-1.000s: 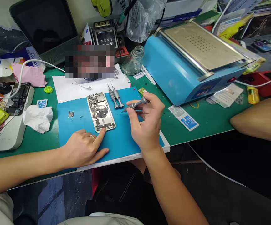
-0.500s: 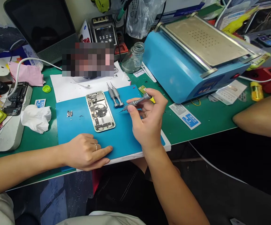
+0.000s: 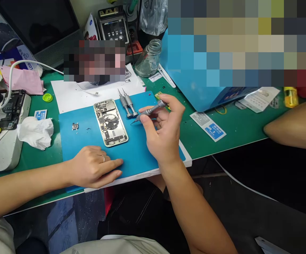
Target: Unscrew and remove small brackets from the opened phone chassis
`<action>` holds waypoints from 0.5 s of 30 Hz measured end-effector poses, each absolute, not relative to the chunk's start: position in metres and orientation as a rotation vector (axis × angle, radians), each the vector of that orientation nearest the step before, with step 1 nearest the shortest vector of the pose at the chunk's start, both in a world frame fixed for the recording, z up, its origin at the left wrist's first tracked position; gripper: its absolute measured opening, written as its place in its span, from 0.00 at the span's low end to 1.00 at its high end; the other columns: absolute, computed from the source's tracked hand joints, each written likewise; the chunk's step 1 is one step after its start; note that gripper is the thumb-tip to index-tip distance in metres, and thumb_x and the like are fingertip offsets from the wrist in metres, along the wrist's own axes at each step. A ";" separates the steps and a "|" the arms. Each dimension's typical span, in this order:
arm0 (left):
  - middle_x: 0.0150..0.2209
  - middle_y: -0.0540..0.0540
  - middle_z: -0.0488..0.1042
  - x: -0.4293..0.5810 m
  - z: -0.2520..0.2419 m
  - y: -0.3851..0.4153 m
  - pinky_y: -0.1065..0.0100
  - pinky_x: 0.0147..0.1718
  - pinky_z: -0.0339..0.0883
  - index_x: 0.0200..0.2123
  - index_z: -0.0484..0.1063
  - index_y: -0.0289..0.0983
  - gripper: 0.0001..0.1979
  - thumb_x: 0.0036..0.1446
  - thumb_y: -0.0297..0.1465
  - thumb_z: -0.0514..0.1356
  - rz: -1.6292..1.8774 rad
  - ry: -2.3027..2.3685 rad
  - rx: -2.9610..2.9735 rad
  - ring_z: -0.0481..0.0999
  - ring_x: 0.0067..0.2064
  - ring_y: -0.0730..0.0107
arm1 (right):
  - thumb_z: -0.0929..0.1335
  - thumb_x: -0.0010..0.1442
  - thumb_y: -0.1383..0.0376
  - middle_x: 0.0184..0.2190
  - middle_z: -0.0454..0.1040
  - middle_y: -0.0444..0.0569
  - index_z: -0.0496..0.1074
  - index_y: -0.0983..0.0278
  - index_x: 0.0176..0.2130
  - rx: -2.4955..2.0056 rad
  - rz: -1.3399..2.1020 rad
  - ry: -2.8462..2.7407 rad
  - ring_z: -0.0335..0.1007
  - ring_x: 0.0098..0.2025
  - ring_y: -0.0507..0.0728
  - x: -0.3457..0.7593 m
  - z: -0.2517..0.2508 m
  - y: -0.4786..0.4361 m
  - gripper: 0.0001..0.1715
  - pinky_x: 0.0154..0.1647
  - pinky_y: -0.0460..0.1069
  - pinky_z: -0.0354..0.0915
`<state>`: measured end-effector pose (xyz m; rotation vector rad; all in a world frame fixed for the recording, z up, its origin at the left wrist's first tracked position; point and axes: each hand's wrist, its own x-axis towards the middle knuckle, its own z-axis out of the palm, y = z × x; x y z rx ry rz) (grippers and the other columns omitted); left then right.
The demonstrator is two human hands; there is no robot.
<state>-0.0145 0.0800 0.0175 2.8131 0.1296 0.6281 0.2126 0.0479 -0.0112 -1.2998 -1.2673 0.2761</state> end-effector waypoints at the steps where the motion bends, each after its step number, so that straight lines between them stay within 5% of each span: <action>1: 0.20 0.51 0.74 -0.014 0.018 0.081 0.65 0.22 0.60 0.38 0.77 0.35 0.17 0.72 0.35 0.51 0.641 0.184 2.770 0.73 0.21 0.71 | 0.72 0.65 0.64 0.42 0.80 0.46 0.60 0.50 0.59 -1.289 0.268 -1.257 0.79 0.38 0.55 0.212 -0.011 0.048 0.28 0.32 0.51 0.76; 9: 0.23 0.54 0.72 -0.013 0.029 0.087 0.72 0.26 0.60 0.49 0.79 0.35 0.13 0.66 0.36 0.62 0.621 0.735 2.264 0.71 0.23 0.75 | 0.74 0.63 0.64 0.39 0.80 0.44 0.64 0.49 0.57 -1.133 0.332 -1.123 0.80 0.39 0.56 0.203 0.008 0.044 0.27 0.34 0.52 0.80; 15: 0.20 0.56 0.68 -0.012 0.030 0.089 0.71 0.29 0.59 0.46 0.82 0.37 0.14 0.65 0.41 0.65 0.579 0.821 2.211 0.67 0.23 0.77 | 0.73 0.63 0.63 0.38 0.79 0.43 0.62 0.49 0.60 -1.064 0.558 -1.041 0.80 0.44 0.57 0.186 0.011 0.036 0.30 0.34 0.51 0.80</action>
